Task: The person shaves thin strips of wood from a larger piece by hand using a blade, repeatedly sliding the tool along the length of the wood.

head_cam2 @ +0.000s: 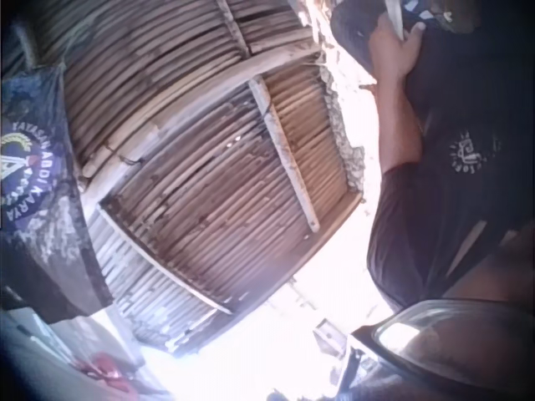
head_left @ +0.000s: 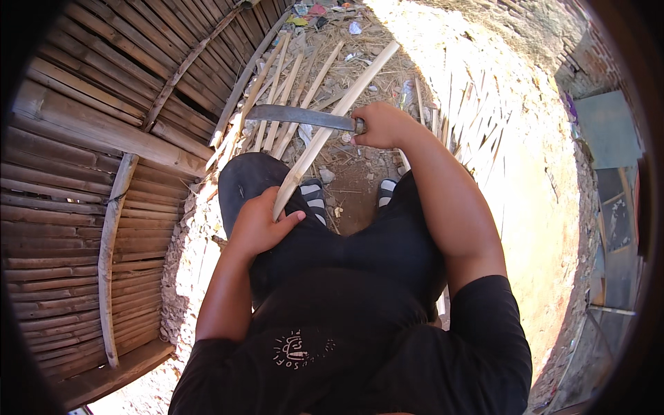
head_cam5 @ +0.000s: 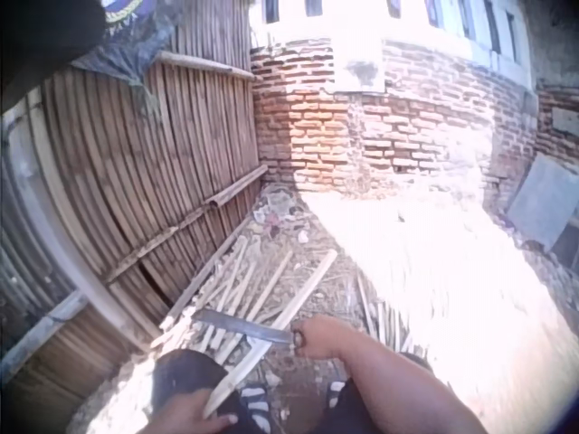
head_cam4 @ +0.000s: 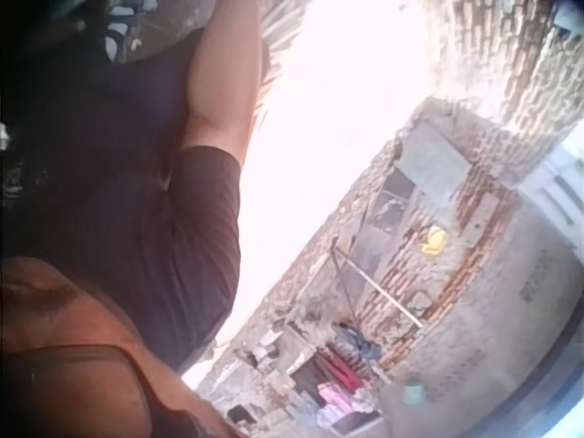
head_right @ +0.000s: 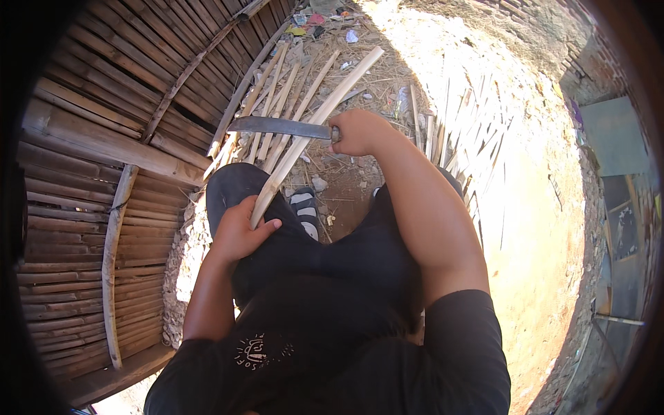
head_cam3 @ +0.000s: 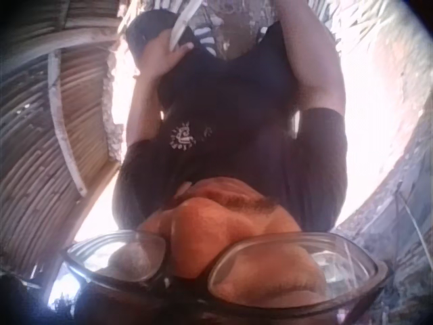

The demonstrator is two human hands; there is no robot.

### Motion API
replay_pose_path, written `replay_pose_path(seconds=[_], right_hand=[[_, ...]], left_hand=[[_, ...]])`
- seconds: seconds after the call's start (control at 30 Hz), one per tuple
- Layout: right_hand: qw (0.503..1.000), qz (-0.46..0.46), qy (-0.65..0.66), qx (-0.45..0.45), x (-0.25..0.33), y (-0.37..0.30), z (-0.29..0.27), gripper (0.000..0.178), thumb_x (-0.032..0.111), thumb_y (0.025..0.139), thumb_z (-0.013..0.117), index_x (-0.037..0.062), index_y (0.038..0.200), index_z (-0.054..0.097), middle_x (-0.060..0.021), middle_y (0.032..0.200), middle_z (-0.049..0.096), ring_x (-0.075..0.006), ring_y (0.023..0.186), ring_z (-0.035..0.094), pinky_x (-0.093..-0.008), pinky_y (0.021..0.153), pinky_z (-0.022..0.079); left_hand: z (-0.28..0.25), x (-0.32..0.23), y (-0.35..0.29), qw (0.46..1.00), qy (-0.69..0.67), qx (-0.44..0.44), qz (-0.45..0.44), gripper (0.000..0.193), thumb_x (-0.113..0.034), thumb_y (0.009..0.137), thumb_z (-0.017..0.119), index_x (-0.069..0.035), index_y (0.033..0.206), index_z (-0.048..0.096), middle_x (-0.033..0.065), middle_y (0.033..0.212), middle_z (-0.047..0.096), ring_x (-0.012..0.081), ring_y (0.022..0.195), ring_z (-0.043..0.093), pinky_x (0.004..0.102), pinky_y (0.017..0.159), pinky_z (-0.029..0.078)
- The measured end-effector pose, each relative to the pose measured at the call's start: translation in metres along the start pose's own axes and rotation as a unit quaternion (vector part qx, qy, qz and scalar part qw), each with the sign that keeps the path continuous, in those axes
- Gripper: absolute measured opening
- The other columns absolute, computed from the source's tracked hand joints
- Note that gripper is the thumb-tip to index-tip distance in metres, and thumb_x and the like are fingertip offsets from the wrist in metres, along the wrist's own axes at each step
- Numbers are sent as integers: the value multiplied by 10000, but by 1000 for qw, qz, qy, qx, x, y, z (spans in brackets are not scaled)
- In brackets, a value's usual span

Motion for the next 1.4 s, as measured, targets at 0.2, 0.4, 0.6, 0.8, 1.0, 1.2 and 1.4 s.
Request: replay_pose_path(seconds=[0.2,0.4,0.6,0.8,1.0,1.2,1.4], right_hand=[[1000,-3,-24,-4,3,0,-6,519,417,803,830,93,1199,744,-183,1037,763,-390,1035,724,-503,913,572],[999,0,-27,-20,-1,1,-3,515,404,798,827,81,1191,745,-198,1043,761,-398,1031,724,-505,930,568],[1000,-11,-23,-11,5,1,-1,488,388,798,819,88,1177,751,-197,1029,763,-398,1013,727,-503,916,573],[1000,-12,-18,0,11,-2,-6,485,395,798,824,82,1162,753,-189,1030,764,-397,1005,728,-499,906,576],[1000,3,-7,-13,-3,0,-5,501,399,794,832,87,1178,752,-193,1072,759,-397,1051,720,-497,935,569],[1000,5,-7,-22,-3,1,0,495,381,794,825,79,1180,753,-203,1068,759,-396,1047,721,-495,940,569],[1000,-8,3,-15,8,-2,-3,455,367,793,821,69,1131,759,-202,1003,763,-397,1004,730,-492,914,574]], left_hand=[[-1,1,-1,1000,12,-10,19,555,-415,867,832,-3,1193,652,162,816,706,350,777,718,436,707,544],[-3,1,-1,1000,2,8,13,575,-404,854,842,2,1212,648,165,846,715,343,796,722,428,720,546],[-4,2,-2,1000,-3,1,29,532,-396,862,829,-1,1169,649,163,826,708,364,777,719,454,703,549],[-3,2,-2,1000,2,-1,30,524,-401,863,829,-1,1150,651,161,817,705,361,771,721,453,697,550],[-3,0,-2,999,-2,-7,38,517,-399,865,830,1,1140,652,163,811,701,361,765,720,454,692,547],[-3,-1,-2,1000,-6,0,28,516,-399,865,828,0,1142,652,166,814,702,364,768,720,453,693,546],[-3,1,-2,1000,3,0,30,518,-402,866,826,-3,1147,652,168,821,704,365,770,721,454,693,545]])
Point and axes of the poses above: each hand's wrist, its own y-axis towards the middle knuckle, its own z-axis out of the palm, x = y × z, the point moved 4 cm from there along y, towards the middle knuckle
